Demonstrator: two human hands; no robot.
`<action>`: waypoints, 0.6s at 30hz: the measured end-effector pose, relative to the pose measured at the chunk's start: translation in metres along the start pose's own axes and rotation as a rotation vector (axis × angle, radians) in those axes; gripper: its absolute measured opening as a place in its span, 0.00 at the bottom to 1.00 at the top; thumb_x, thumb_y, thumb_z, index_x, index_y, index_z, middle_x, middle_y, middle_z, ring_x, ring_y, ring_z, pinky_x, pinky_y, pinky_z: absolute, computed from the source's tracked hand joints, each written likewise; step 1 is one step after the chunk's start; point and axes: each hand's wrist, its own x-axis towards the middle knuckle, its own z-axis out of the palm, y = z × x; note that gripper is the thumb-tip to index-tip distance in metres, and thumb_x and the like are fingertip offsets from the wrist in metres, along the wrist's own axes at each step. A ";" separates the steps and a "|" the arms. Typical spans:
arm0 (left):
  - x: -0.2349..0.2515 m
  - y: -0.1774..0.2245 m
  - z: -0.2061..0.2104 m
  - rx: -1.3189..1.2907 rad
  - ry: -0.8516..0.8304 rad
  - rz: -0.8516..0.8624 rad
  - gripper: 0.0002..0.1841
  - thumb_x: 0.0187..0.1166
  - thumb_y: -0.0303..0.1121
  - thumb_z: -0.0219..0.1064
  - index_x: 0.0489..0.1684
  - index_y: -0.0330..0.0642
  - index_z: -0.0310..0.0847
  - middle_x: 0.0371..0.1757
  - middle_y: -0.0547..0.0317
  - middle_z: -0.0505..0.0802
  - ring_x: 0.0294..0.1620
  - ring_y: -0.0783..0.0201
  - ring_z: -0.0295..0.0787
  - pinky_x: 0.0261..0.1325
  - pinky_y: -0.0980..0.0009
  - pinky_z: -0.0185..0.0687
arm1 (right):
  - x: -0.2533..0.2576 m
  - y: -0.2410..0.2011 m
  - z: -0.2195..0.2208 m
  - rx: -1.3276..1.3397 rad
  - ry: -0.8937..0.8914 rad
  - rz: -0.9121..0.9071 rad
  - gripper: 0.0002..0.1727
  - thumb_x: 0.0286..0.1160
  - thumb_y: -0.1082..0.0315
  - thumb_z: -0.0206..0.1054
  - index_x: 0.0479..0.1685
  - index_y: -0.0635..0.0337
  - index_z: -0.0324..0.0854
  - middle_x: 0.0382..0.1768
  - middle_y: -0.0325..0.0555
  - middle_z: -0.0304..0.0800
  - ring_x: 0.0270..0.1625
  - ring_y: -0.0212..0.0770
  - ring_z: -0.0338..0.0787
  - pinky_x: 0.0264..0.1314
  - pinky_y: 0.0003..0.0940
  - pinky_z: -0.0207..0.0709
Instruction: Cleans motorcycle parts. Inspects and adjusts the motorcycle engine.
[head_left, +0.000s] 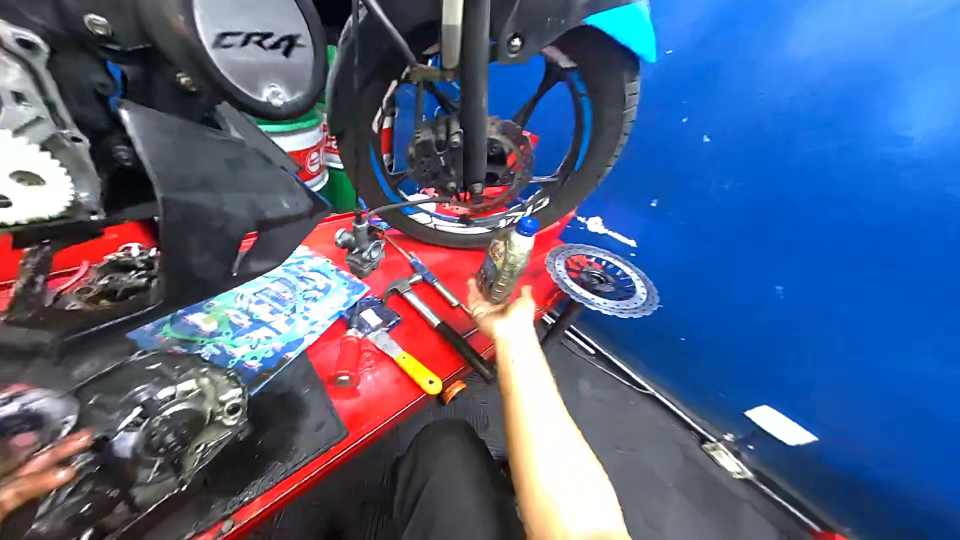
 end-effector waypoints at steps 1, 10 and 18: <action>0.019 -0.020 -0.022 0.004 -0.062 0.010 0.22 0.82 0.12 0.49 0.74 0.32 0.61 0.44 0.56 0.90 0.31 0.68 0.93 0.33 0.73 0.92 | 0.010 -0.013 -0.002 0.122 -0.009 0.004 0.49 0.72 0.17 0.35 0.85 0.41 0.54 0.71 0.52 0.78 0.68 0.53 0.86 0.63 0.52 0.86; 0.041 -0.052 -0.066 -0.029 -0.074 0.138 0.31 0.76 0.11 0.54 0.82 0.40 0.64 0.69 0.40 0.87 0.51 0.40 0.94 0.48 0.41 0.94 | 0.127 -0.040 -0.009 0.097 -0.145 0.062 0.44 0.68 0.25 0.21 0.66 0.43 0.65 0.42 0.38 0.80 0.45 0.29 0.87 0.52 0.25 0.85; 0.035 -0.053 -0.054 -0.144 -0.138 0.086 0.30 0.77 0.09 0.50 0.80 0.42 0.66 0.69 0.38 0.86 0.47 0.39 0.96 0.41 0.43 0.95 | 0.098 -0.015 -0.006 0.109 -0.123 -0.194 0.30 0.88 0.43 0.40 0.81 0.50 0.62 0.72 0.47 0.79 0.74 0.44 0.82 0.73 0.48 0.81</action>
